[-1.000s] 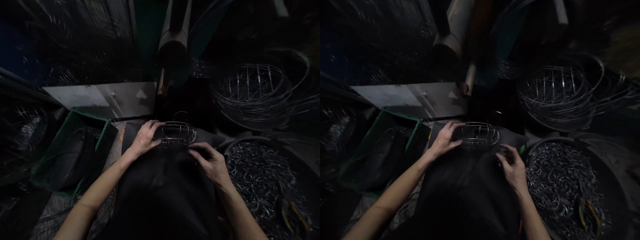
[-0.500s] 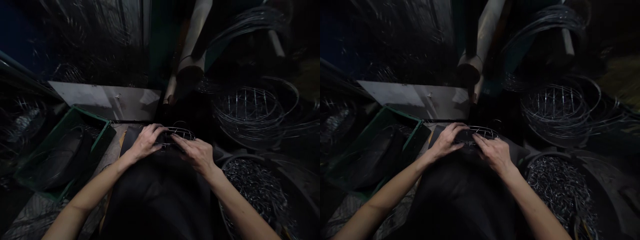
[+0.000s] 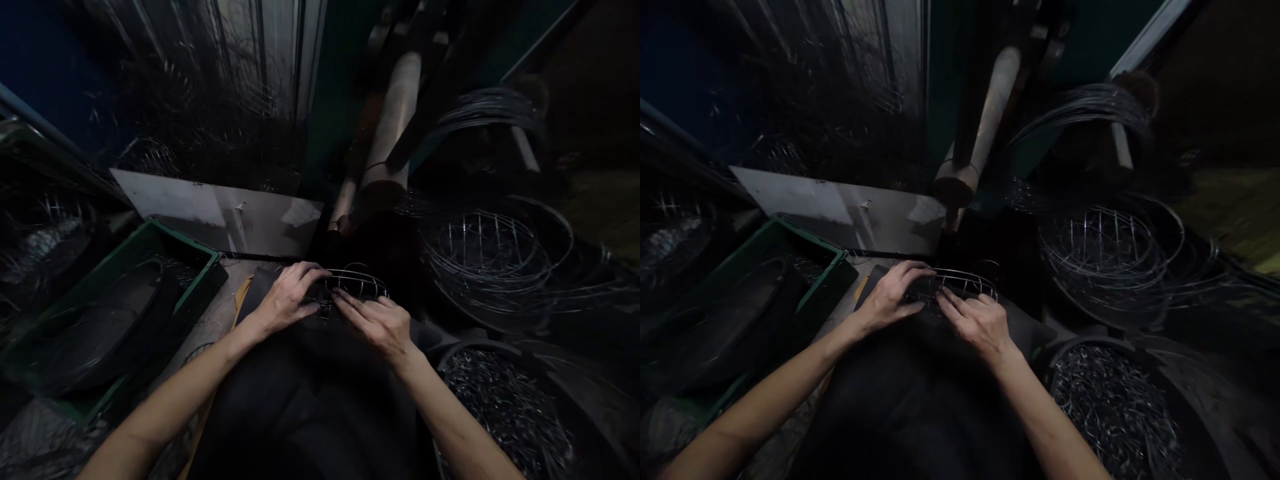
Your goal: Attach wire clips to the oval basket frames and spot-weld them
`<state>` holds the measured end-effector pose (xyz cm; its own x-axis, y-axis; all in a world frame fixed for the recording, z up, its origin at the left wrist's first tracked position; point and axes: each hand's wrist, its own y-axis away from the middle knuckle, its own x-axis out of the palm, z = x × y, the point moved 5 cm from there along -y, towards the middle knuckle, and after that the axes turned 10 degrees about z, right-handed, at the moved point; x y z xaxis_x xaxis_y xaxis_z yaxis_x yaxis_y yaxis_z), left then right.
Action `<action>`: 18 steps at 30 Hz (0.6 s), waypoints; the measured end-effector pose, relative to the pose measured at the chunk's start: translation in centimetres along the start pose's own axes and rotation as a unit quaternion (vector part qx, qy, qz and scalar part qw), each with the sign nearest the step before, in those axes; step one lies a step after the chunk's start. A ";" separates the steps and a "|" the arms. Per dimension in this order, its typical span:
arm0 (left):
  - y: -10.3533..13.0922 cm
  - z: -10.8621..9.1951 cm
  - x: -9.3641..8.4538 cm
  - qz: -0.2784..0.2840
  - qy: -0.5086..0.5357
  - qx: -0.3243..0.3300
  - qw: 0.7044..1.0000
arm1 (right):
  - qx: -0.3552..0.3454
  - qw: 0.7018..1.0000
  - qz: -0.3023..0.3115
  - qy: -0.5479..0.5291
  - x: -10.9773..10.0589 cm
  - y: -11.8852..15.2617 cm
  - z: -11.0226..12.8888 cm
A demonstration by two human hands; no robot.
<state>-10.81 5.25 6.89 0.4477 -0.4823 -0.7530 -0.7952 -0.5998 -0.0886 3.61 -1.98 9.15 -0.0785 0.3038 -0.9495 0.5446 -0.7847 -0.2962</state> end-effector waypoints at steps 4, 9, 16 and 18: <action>0.0 0.5 0.0 -0.020 0.010 0.005 1.000 | -0.014 1.000 -0.024 0.001 0.5 0.2 -0.1; -0.2 0.5 -0.4 -0.035 -0.001 0.011 0.999 | -0.020 0.999 -0.036 0.032 0.5 -0.2 0.0; -0.9 0.7 -0.9 -0.030 -0.011 0.027 0.999 | -0.022 0.997 -0.037 0.070 0.3 -0.7 -0.7; -1.0 0.7 -1.2 -0.038 -0.012 0.030 0.999 | -0.024 0.995 -0.041 0.084 0.2 -0.8 -0.9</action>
<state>-10.85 6.88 7.36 0.4980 -0.4209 -0.7582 -0.7832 -0.5937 -0.1847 3.88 -0.81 9.27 0.0144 0.4550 -0.8904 0.5816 -0.7281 -0.3627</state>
